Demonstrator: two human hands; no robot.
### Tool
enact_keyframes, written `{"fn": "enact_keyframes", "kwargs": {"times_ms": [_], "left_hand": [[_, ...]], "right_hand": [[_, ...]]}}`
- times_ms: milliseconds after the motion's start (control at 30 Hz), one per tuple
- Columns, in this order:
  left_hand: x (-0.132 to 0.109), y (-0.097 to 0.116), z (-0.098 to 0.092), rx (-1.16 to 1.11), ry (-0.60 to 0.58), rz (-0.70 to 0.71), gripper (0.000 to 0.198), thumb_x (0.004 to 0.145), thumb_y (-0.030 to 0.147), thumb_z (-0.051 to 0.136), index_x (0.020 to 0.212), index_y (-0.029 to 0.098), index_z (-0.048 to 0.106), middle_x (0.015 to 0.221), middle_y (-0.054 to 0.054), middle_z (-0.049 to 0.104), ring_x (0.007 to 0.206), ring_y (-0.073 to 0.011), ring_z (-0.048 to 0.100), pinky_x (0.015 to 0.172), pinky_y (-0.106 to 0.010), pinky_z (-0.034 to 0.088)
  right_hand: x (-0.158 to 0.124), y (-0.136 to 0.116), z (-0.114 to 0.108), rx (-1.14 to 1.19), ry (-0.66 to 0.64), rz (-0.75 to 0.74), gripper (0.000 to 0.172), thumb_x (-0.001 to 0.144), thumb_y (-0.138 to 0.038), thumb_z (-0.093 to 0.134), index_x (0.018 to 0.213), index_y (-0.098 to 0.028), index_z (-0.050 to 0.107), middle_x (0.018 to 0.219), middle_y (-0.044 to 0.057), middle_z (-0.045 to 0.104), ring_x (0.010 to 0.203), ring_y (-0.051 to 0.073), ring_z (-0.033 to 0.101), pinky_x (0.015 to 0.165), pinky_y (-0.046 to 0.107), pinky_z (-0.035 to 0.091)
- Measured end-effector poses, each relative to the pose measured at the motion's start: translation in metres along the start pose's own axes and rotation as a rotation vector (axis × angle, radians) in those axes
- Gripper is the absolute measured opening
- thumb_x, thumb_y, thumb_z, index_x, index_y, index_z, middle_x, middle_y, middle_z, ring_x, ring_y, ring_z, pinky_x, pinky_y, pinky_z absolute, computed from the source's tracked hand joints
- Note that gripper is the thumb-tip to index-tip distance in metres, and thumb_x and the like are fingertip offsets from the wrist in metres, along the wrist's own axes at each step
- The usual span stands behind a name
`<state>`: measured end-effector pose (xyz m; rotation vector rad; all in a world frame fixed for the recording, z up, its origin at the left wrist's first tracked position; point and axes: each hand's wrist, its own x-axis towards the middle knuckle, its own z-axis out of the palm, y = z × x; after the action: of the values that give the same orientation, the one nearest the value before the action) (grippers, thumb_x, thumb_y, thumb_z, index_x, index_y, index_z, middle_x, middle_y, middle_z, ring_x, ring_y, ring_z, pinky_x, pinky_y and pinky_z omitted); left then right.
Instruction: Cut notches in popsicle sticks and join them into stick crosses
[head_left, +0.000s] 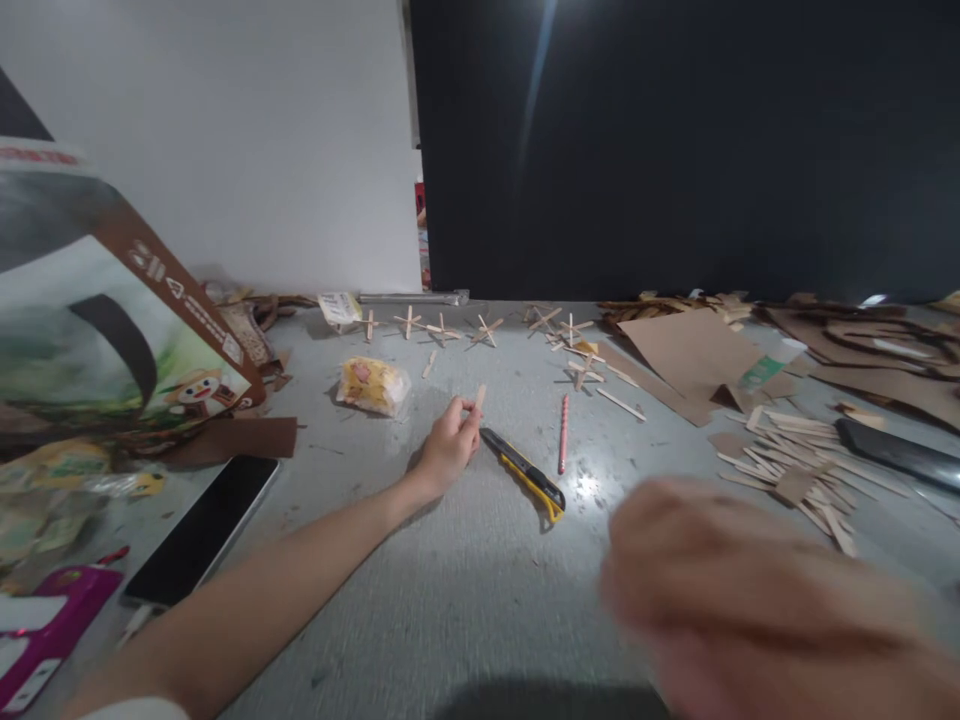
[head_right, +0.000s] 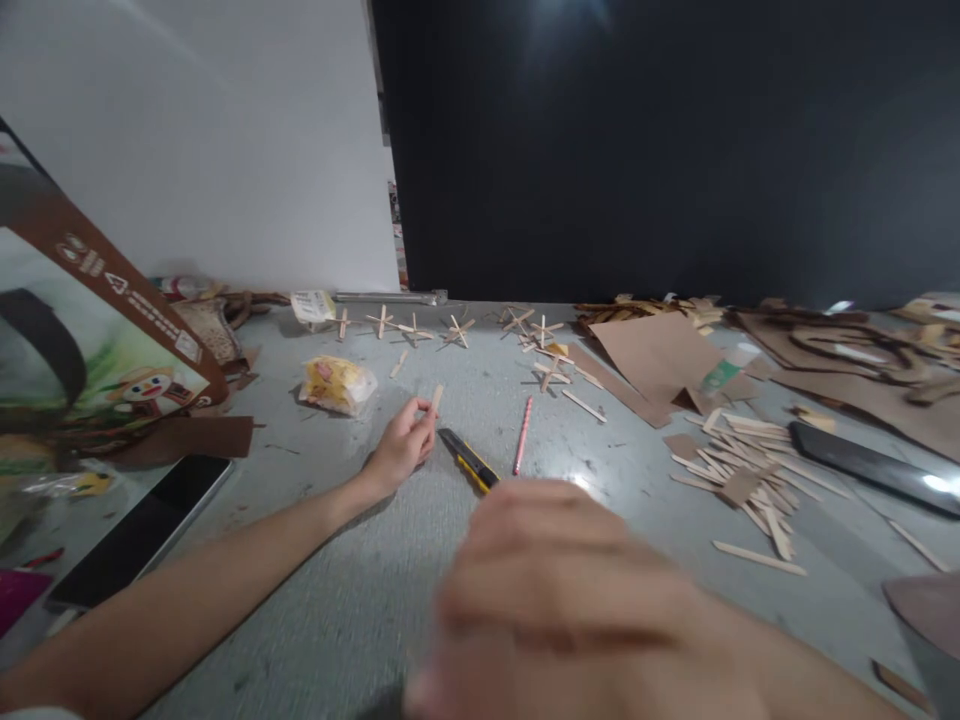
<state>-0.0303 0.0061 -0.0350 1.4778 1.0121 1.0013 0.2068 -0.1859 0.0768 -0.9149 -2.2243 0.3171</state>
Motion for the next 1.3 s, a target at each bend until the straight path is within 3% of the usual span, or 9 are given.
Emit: {"fn": "enact_keyframes", "kwargs": {"times_ms": [67,133,267,433,533,700,900,1133,1300], "left_hand": [[-0.002,0.001,0.0,0.017,0.003,0.004,0.039,0.098,0.064,0.052,0.097,0.025,0.048,0.053,0.012,0.042,0.042,-0.0109,0.033,0.048,-0.024,0.026],[-0.003,0.002,0.001,0.05,0.03,0.017,0.036,0.1,0.062,0.049,0.096,0.025,0.048,0.054,0.01,0.047,0.046,-0.0125,0.04,0.051,-0.025,0.03],[-0.002,0.006,0.0,0.215,0.136,0.165,0.028,0.1,0.046,0.054,0.085,0.022,0.057,0.075,-0.001,0.065,0.073,-0.0172,0.06,0.071,-0.028,0.044],[0.0,0.009,-0.002,0.326,0.122,0.157,0.017,0.095,0.035,0.065,0.09,0.02,0.072,0.077,-0.002,0.066,0.075,-0.0187,0.061,0.073,-0.029,0.045],[-0.002,0.008,-0.003,0.31,0.106,0.117,0.022,0.094,0.029,0.066,0.112,0.02,0.075,0.073,0.001,0.063,0.069,-0.0178,0.059,0.069,-0.028,0.044],[-0.003,0.006,-0.003,0.435,0.108,0.188,0.029,0.093,0.024,0.067,0.121,0.022,0.075,0.079,-0.002,0.066,0.078,-0.0208,0.061,0.079,-0.032,0.048],[-0.002,0.001,-0.002,0.55,-0.035,0.301,0.023,0.102,0.03,0.06,0.101,0.024,0.082,0.094,-0.01,0.077,0.1,-0.0274,0.06,0.095,-0.043,0.048],[-0.004,0.0,-0.002,0.749,-0.139,0.341,0.03,0.105,0.026,0.054,0.118,0.024,0.081,0.098,-0.01,0.071,0.104,-0.0269,0.057,0.095,-0.042,0.05],[-0.005,-0.003,-0.004,0.757,-0.035,0.304,0.03,0.101,0.022,0.06,0.127,0.025,0.076,0.11,-0.009,0.069,0.112,-0.0268,0.059,0.102,-0.045,0.051]], "right_hand": [[0.041,0.024,0.009,0.031,0.055,-0.193,0.039,0.108,-0.024,0.044,0.136,-0.042,0.063,0.101,0.004,0.078,0.087,0.025,0.074,0.083,0.046,0.06],[0.068,0.05,0.026,-0.053,-0.003,-0.32,0.038,0.106,-0.019,0.04,0.133,-0.029,0.065,0.088,0.006,0.074,0.076,0.023,0.069,0.07,0.04,0.054],[0.073,0.089,0.062,-0.306,-0.224,-0.111,0.028,0.106,-0.031,0.05,0.122,-0.016,0.067,0.089,0.01,0.07,0.079,0.024,0.066,0.072,0.038,0.05],[0.055,0.108,0.084,-0.353,-0.256,0.073,0.03,0.101,-0.025,0.054,0.129,-0.019,0.064,0.093,0.009,0.068,0.07,0.019,0.062,0.062,0.03,0.043],[0.053,0.115,0.087,-0.337,-0.222,0.164,0.041,0.099,-0.023,0.053,0.139,-0.021,0.059,0.094,0.008,0.07,0.064,0.018,0.062,0.058,0.029,0.039],[0.053,0.135,0.085,-0.227,-0.036,0.357,0.048,0.105,-0.03,0.042,0.152,-0.019,0.048,0.083,0.005,0.072,0.062,0.022,0.066,0.057,0.03,0.044],[0.051,0.157,0.082,-0.039,0.273,0.372,0.03,0.109,-0.034,0.039,0.108,-0.023,0.066,0.091,0.005,0.067,0.075,0.019,0.066,0.069,0.03,0.054],[0.048,0.155,0.083,0.049,0.216,0.35,0.041,0.099,-0.019,0.039,0.132,-0.023,0.063,0.087,0.003,0.07,0.072,0.019,0.067,0.07,0.031,0.056],[0.051,0.157,0.089,0.108,0.253,0.459,0.032,0.091,-0.027,0.053,0.122,-0.027,0.06,0.082,0.0,0.071,0.06,0.017,0.062,0.061,0.03,0.053]]}}
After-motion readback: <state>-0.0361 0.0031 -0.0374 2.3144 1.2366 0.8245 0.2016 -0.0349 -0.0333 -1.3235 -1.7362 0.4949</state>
